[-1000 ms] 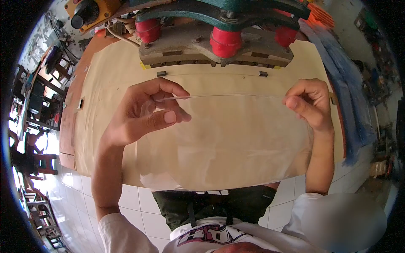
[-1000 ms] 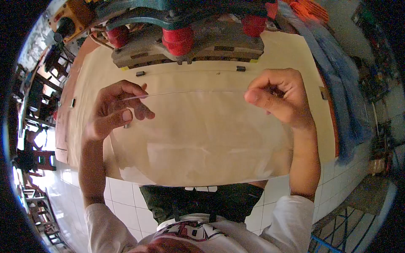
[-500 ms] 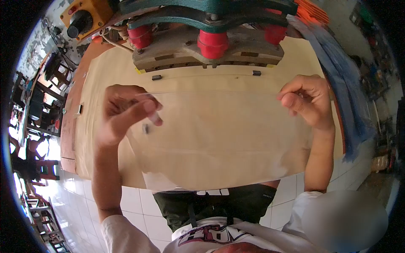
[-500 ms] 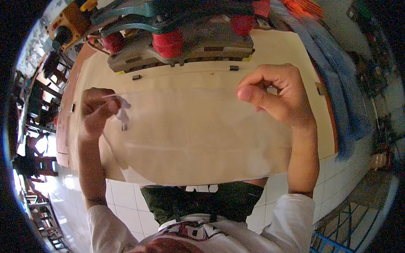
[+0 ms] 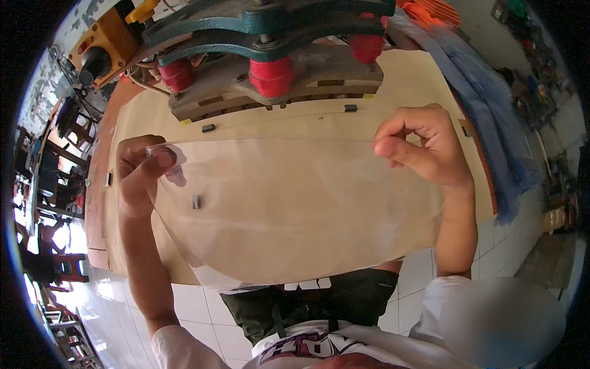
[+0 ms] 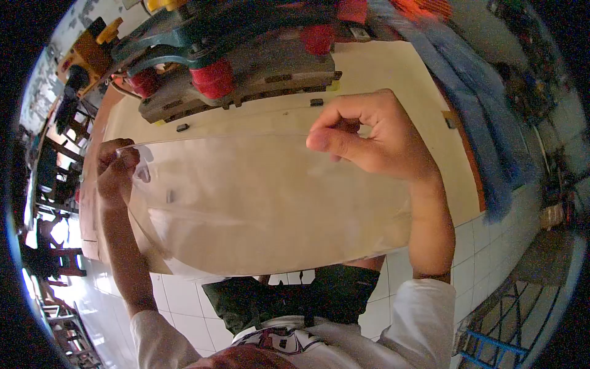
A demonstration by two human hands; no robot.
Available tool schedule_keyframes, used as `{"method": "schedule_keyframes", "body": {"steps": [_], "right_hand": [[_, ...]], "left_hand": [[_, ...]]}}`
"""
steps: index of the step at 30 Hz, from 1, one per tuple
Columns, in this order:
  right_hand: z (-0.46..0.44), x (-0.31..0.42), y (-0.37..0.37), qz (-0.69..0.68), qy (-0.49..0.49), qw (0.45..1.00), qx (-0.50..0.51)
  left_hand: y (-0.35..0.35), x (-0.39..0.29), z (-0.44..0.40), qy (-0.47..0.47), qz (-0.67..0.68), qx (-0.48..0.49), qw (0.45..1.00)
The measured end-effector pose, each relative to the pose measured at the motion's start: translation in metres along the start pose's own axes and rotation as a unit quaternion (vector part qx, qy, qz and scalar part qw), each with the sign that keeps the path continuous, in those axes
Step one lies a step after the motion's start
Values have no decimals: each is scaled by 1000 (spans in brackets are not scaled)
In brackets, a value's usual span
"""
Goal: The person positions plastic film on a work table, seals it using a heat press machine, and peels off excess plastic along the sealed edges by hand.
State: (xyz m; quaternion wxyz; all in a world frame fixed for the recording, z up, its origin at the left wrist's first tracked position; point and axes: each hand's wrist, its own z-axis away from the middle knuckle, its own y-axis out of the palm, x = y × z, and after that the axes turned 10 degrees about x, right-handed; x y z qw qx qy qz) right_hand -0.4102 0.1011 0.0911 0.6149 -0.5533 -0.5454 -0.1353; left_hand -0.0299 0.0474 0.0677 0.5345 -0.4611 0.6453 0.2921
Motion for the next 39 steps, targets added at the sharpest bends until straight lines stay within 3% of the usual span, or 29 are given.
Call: {"method": "schedule_keyframes", "body": {"steps": [7,23,31,39], "right_hand": [[1,-5,-1,0,-31,999,9],[-1,-6,-4,44,-10,998,35],[-3,-6,11,12,-19,999,43],[-4,-7,17,-1,-55,998,22]], "left_hand": [[-7,3,-1,43,-3,-25,999],[-1,6,1,13,34,-15,999],[3,11,0,62,63,73,993],[10,9,1,81,63,59,993]]}}
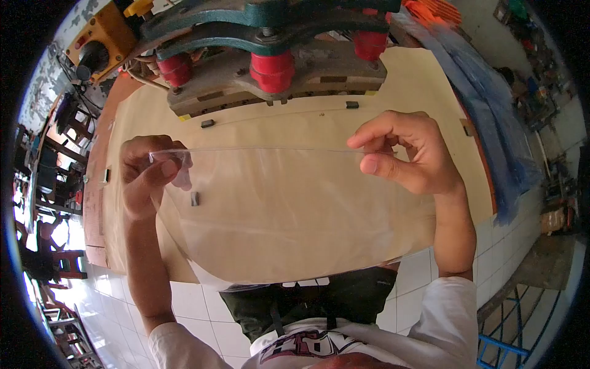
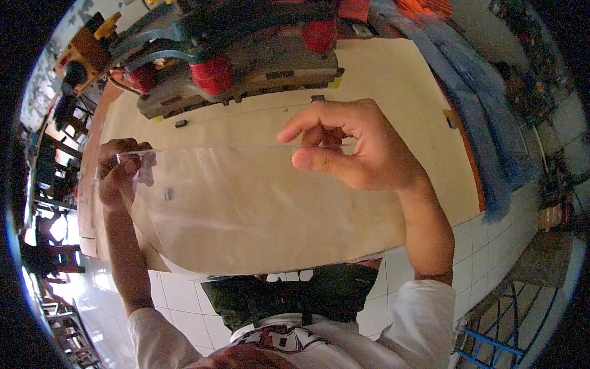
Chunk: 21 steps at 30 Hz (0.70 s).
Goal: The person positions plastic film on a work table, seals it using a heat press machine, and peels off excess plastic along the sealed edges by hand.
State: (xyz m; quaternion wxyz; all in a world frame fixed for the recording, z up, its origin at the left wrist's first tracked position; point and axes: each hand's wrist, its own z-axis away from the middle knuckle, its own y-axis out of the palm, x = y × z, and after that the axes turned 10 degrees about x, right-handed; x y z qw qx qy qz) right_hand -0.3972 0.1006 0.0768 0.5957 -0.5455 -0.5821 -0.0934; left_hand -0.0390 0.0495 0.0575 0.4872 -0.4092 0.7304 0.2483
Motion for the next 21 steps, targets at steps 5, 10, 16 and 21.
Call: {"method": "schedule_keyframes", "body": {"steps": [5,10,16,21], "right_hand": [[1,2,4,-49,0,999,-16],[2,7,4,-39,9,999,-23],[1,6,1,11,-24,1000,1],[0,3,3,30,-33,999,-2]], "left_hand": [[0,-1,0,32,17,7,999],[1,0,-2,62,17,33,997],[5,-3,-2,59,8,20,998],[6,-3,-3,62,-2,9,998]]}}
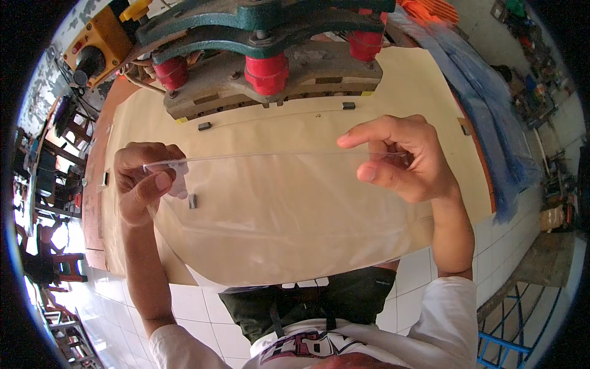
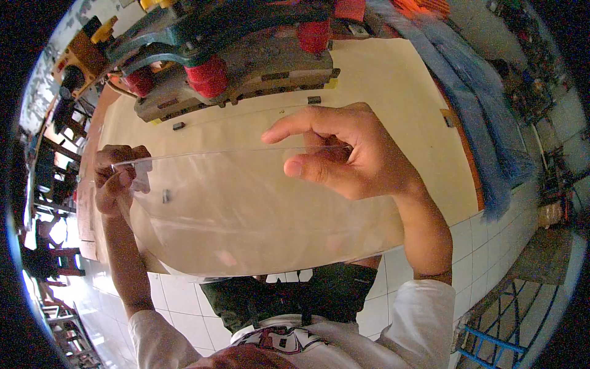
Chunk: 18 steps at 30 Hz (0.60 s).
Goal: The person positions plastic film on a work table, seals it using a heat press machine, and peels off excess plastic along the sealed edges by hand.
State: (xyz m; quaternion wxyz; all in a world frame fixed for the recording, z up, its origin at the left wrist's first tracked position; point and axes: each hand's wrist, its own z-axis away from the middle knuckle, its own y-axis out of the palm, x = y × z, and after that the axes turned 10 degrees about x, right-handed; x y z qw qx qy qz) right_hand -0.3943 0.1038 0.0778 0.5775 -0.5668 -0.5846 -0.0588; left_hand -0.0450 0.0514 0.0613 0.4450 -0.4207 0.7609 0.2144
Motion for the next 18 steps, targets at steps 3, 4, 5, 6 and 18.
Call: {"method": "schedule_keyframes", "body": {"steps": [3,4,5,6,18], "right_hand": [[-1,-2,1,5,-28,999,-20],[-1,-1,1,9,-23,1000,-16],[-1,-1,0,13,-18,1000,-13],[-1,-1,0,13,-18,1000,-13],[1,2,-2,10,4,1000,17]], "left_hand": [[1,0,0,1,0,-3,1000],[0,-1,0,-1,-1,-3,1000],[0,-1,0,0,0,-3,1000],[0,0,0,0,0,2,1000],[1,0,0,-4,-8,-4,1000]]}}
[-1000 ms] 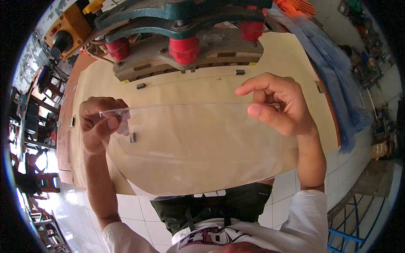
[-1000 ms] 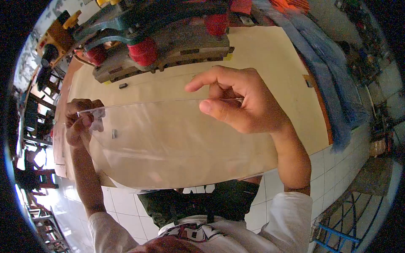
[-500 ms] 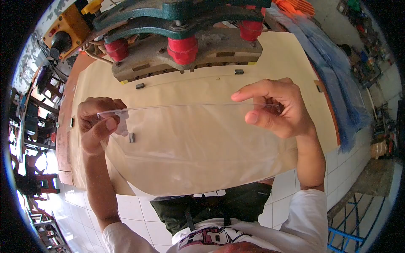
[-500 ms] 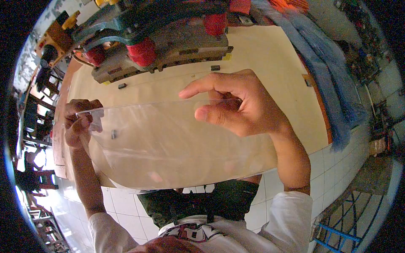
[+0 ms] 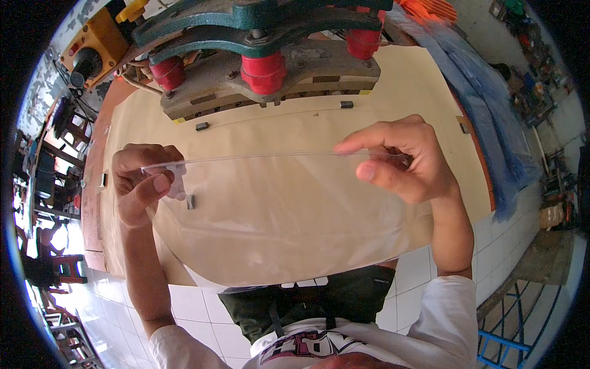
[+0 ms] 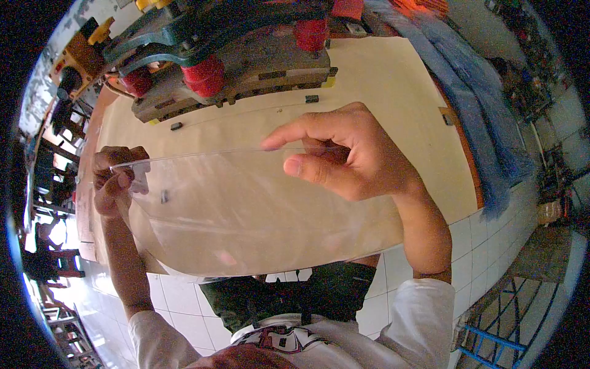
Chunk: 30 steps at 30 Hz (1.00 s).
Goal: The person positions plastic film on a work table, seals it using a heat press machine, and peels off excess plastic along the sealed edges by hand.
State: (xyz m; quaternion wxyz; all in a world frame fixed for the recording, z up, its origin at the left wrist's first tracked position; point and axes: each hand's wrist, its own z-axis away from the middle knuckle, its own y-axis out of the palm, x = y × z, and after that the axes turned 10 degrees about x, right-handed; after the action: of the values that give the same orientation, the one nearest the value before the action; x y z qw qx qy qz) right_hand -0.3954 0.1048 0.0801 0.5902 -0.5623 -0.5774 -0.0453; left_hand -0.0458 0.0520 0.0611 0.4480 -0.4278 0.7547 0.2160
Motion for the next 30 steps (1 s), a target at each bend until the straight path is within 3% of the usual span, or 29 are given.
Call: {"method": "schedule_keyframes", "body": {"steps": [9,30], "right_hand": [[0,-4,2,5,-32,999,-21],[-1,0,-1,4,15,1000,-11]], "left_hand": [[0,1,-1,6,-2,6,1000],[0,1,0,10,-8,5,1000]]}}
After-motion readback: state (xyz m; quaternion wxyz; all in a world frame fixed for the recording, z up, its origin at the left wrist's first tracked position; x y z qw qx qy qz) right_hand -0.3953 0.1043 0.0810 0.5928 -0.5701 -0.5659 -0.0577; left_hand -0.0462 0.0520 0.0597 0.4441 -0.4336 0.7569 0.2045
